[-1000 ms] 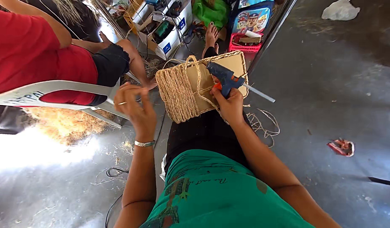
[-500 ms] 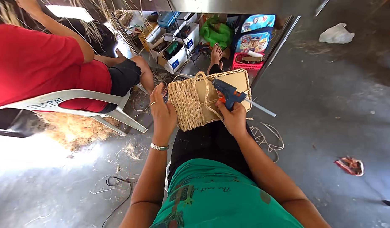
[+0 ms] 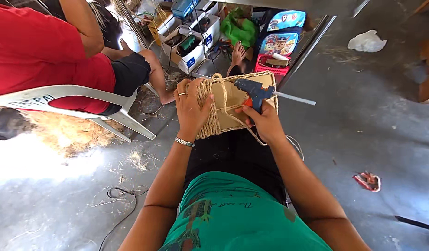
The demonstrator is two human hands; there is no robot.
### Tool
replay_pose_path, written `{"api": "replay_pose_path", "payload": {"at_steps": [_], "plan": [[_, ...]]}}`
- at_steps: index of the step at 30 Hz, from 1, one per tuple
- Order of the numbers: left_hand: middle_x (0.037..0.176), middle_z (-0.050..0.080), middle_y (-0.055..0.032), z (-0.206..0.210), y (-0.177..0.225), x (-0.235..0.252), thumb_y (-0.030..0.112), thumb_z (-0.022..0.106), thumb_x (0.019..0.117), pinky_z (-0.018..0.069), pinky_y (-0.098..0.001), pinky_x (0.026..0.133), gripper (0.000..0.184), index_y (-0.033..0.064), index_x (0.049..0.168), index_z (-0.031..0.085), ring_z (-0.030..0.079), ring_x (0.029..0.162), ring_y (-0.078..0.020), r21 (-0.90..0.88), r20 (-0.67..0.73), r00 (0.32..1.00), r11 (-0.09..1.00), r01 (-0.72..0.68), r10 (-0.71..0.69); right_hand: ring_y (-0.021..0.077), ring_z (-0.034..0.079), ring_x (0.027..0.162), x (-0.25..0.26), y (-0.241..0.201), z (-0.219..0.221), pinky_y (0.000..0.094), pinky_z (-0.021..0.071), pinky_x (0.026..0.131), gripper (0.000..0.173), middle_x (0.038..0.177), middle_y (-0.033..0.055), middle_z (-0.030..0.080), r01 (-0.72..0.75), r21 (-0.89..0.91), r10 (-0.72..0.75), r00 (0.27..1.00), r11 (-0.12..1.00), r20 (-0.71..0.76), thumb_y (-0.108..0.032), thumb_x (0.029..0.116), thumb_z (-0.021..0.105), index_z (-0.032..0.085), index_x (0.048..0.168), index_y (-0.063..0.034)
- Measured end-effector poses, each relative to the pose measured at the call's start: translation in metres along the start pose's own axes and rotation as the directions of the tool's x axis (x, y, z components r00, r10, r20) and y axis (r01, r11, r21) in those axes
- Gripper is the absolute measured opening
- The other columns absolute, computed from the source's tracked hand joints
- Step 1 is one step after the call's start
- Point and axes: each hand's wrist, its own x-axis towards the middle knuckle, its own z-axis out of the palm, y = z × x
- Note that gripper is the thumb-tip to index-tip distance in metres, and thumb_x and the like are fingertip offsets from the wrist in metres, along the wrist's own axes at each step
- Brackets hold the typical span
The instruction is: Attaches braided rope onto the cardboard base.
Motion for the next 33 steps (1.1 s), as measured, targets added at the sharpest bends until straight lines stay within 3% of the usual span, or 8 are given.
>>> {"api": "replay_pose_path", "payload": {"at_steps": [3, 8, 11, 16, 20, 24, 33], "plan": [[0.141, 0.052, -0.0152, 0.003, -0.002, -0.001, 0.047, 0.066, 0.0947, 0.0422, -0.0463, 0.108, 0.051, 0.0213, 0.139, 0.061, 0.048, 0.132, -0.0326, -0.019, -0.017, 0.999, 0.999, -0.038, 0.038, 0.0075, 0.062, 0.059, 0.004, -0.006, -0.009, 0.0241, 0.0517, 0.053, 0.027, 0.098, 0.0031, 0.076, 0.017, -0.121, -0.006, 0.996, 0.993, 0.092, -0.022, 0.1026, 0.06, 0.062, 0.123, -0.0043], [0.14, 0.053, -0.0151, 0.004, -0.004, -0.005, 0.041, 0.057, 0.1011, 0.0435, -0.0454, 0.105, 0.043, 0.0206, 0.139, 0.062, 0.05, 0.129, -0.0317, 0.004, -0.036, 0.997, 0.997, -0.072, 0.072, 0.0046, 0.064, 0.069, 0.01, -0.019, -0.013, 0.0252, 0.0534, 0.063, 0.031, 0.099, -0.0008, 0.076, 0.146, -0.333, -0.073, 0.972, 0.931, 0.223, -0.032, 0.1048, 0.059, 0.065, 0.124, -0.0083], [0.141, 0.053, -0.0156, 0.004, -0.005, -0.006, 0.039, 0.056, 0.1017, 0.0423, -0.0446, 0.107, 0.042, 0.0204, 0.139, 0.062, 0.049, 0.13, -0.0318, 0.003, -0.039, 0.997, 0.997, -0.072, 0.072, 0.0072, 0.069, 0.081, 0.012, -0.026, -0.012, 0.0294, 0.0583, 0.074, 0.033, 0.102, 0.0013, 0.075, 0.21, -0.415, -0.113, 0.963, 0.885, 0.246, -0.033, 0.1043, 0.06, 0.065, 0.124, -0.0081], [0.141, 0.052, -0.0159, 0.002, -0.003, -0.006, 0.039, 0.054, 0.1029, 0.0425, -0.0449, 0.106, 0.042, 0.0196, 0.139, 0.061, 0.049, 0.13, -0.0323, -0.001, -0.024, 0.997, 0.997, -0.075, 0.074, 0.0116, 0.071, 0.084, 0.013, -0.032, -0.011, 0.0363, 0.0597, 0.081, 0.037, 0.096, 0.0046, 0.073, 0.266, -0.543, -0.14, 0.955, 0.796, 0.262, -0.038, 0.1053, 0.056, 0.064, 0.121, -0.0057], [0.14, 0.053, -0.0171, 0.003, -0.003, -0.005, 0.036, 0.052, 0.1038, 0.0422, -0.0465, 0.106, 0.04, 0.0181, 0.138, 0.062, 0.05, 0.129, -0.0329, -0.004, -0.037, 0.995, 0.996, -0.093, 0.093, 0.0148, 0.067, 0.073, 0.008, -0.035, -0.011, 0.0384, 0.058, 0.071, 0.038, 0.085, 0.0055, 0.069, 0.284, -0.604, -0.14, 0.951, 0.745, 0.274, -0.039, 0.1062, 0.054, 0.062, 0.117, -0.0035], [0.141, 0.052, -0.0172, 0.002, -0.003, -0.006, 0.036, 0.05, 0.1045, 0.0416, -0.0467, 0.107, 0.04, 0.0189, 0.139, 0.061, 0.049, 0.13, -0.0333, -0.007, -0.026, 0.996, 0.996, -0.086, 0.086, 0.016, 0.066, 0.071, 0.004, -0.035, -0.012, 0.0394, 0.0567, 0.069, 0.039, 0.082, 0.0063, 0.066, 0.291, -0.64, -0.136, 0.95, 0.711, 0.281, -0.04, 0.1066, 0.053, 0.063, 0.112, -0.0031], [0.141, 0.052, -0.0169, 0.003, -0.002, -0.006, 0.035, 0.05, 0.1046, 0.0415, -0.0462, 0.107, 0.04, 0.0197, 0.139, 0.061, 0.048, 0.131, -0.0332, -0.003, -0.028, 0.997, 0.997, -0.079, 0.079, 0.0148, 0.067, 0.07, 0.013, -0.045, -0.01, 0.0375, 0.0573, 0.068, 0.038, 0.082, 0.0048, 0.068, 0.275, -0.646, -0.111, 0.953, 0.712, 0.283, -0.039, 0.1075, 0.051, 0.061, 0.116, -0.0038]]}}
